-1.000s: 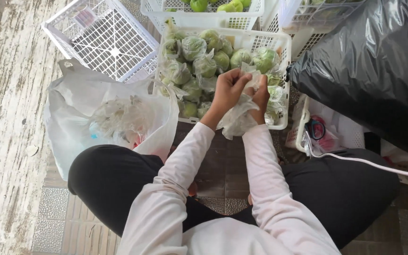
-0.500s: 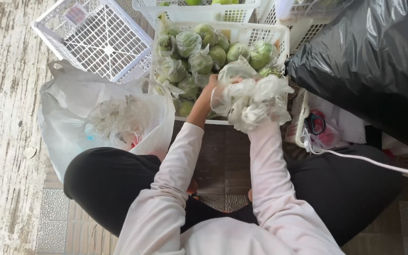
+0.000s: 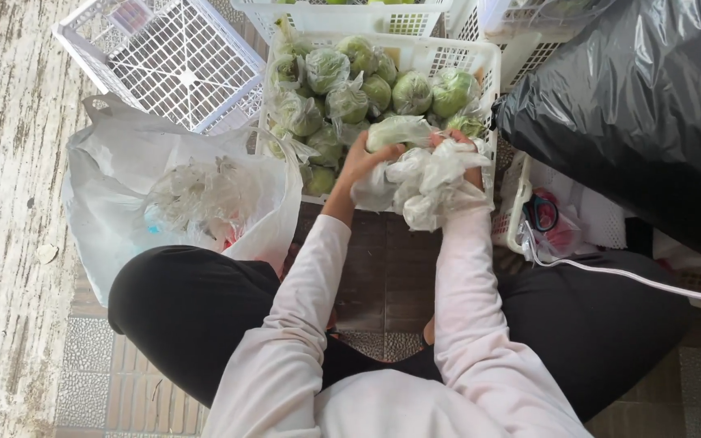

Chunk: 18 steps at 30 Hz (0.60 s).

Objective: The person sits on the floor and repeatedly picks up green fruits from a white crate, wraps each one individually in a thin plastic sheet, and places the wrapped fruit back into the crate. The process is repeated for multiple fruits throughout the clip.

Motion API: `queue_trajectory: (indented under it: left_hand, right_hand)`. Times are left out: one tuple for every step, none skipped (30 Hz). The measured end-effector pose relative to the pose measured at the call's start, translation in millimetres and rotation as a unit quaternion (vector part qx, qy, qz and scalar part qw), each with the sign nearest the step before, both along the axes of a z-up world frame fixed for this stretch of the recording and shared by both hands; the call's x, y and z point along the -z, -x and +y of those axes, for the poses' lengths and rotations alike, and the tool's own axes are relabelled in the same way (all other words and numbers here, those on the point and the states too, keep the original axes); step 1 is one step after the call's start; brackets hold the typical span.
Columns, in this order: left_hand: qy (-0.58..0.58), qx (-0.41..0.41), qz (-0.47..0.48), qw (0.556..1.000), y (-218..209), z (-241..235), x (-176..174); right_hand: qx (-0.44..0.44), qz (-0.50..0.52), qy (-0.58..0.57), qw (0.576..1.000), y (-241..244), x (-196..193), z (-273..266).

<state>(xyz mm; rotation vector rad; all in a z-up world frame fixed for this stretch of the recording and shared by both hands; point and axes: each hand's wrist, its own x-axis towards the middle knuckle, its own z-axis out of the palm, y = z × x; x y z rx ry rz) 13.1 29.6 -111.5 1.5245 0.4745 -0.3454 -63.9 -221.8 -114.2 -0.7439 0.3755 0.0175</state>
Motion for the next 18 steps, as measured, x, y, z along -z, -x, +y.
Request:
queue_trajectory:
  left_hand:
    - [0.034, 0.043, -0.073, 0.996, 8.7, 9.1, -20.7]
    - [0.067, 0.087, -0.148, 0.983, 14.0, 19.6, -43.0]
    - [0.064, 0.088, -0.15, 0.983, 9.6, 19.7, -35.7]
    - [0.112, 0.133, -0.172, 0.97, 10.8, 20.3, -26.1]
    - [0.16, 0.177, -0.193, 0.952, 12.1, 20.9, -16.0]
    - [0.161, 0.176, -0.192, 0.952, 17.0, 16.4, -16.1]
    - [0.245, 0.189, -0.205, 0.929, 21.9, 11.7, -16.4]
    - [0.326, 0.2, -0.218, 0.898, 25.3, 7.5, -18.1]
    - [0.326, 0.2, -0.218, 0.898, 29.0, 0.0, -20.8]
    - [0.421, 0.206, -0.205, 0.859, 30.1, -8.1, -23.6]
    - [0.512, 0.209, -0.19, 0.811, 31.8, -15.5, -26.7]
    - [0.509, 0.204, -0.193, 0.814, 31.6, -12.8, -42.8]
    - [0.521, 0.196, -0.206, 0.805, 31.8, -9.8, -59.0]
    - [0.537, 0.196, -0.216, 0.792, 28.8, -12.1, -74.8]
    - [0.537, 0.198, -0.217, 0.791, 24.2, 0.0, -68.1]
    - [0.445, 0.173, -0.223, 0.85, 20.7, 9.0, -60.6]
    - [0.347, 0.147, -0.228, 0.898, 16.8, 17.7, -52.7]
    - [0.349, 0.149, -0.225, 0.897, 8.6, 24.9, -41.7]
  right_hand:
    - [0.003, 0.0, 0.002, 1.0, 3.5, 3.3, 0.3]
    - [0.005, -0.003, 0.002, 1.0, 2.9, 5.7, 2.2]
    - [0.008, -0.006, 0.002, 1.0, 2.9, 3.5, -0.6]
    - [0.007, -0.005, 0.003, 1.0, 6.9, 1.9, -3.8]
    - [0.007, -0.003, 0.004, 1.0, 10.7, 0.5, -6.9]
    - [0.008, -0.003, 0.006, 1.0, -1.9, -7.7, 23.5]
    - [0.01, -0.002, 0.009, 1.0, -11.8, -17.1, 54.6]
    - [0.012, -0.003, 0.011, 1.0, -20.2, -28.5, 86.7]
    - [0.014, -0.003, 0.012, 1.0, -27.3, -33.1, 95.4]
    - [0.019, -0.006, 0.014, 1.0, -35.6, -37.8, 103.4]
    - [0.024, -0.008, 0.015, 1.0, -43.5, -42.9, 111.8]
    - [0.019, -0.008, 0.015, 1.0, -46.2, -40.4, 117.8]
    - [0.014, -0.009, 0.014, 1.0, -48.2, -37.8, 124.5]
    - [0.018, -0.011, 0.017, 1.0, -51.2, -35.6, 125.9]
    - [0.021, -0.013, 0.019, 1.0, -55.2, -30.2, 124.5]
    - [0.026, -0.014, 0.023, 0.999, -56.8, -24.5, 120.0]
    - [0.032, -0.014, 0.028, 0.999, -58.4, -18.5, 115.5]
    - [0.037, -0.013, 0.032, 0.999, -58.5, -12.6, 111.7]
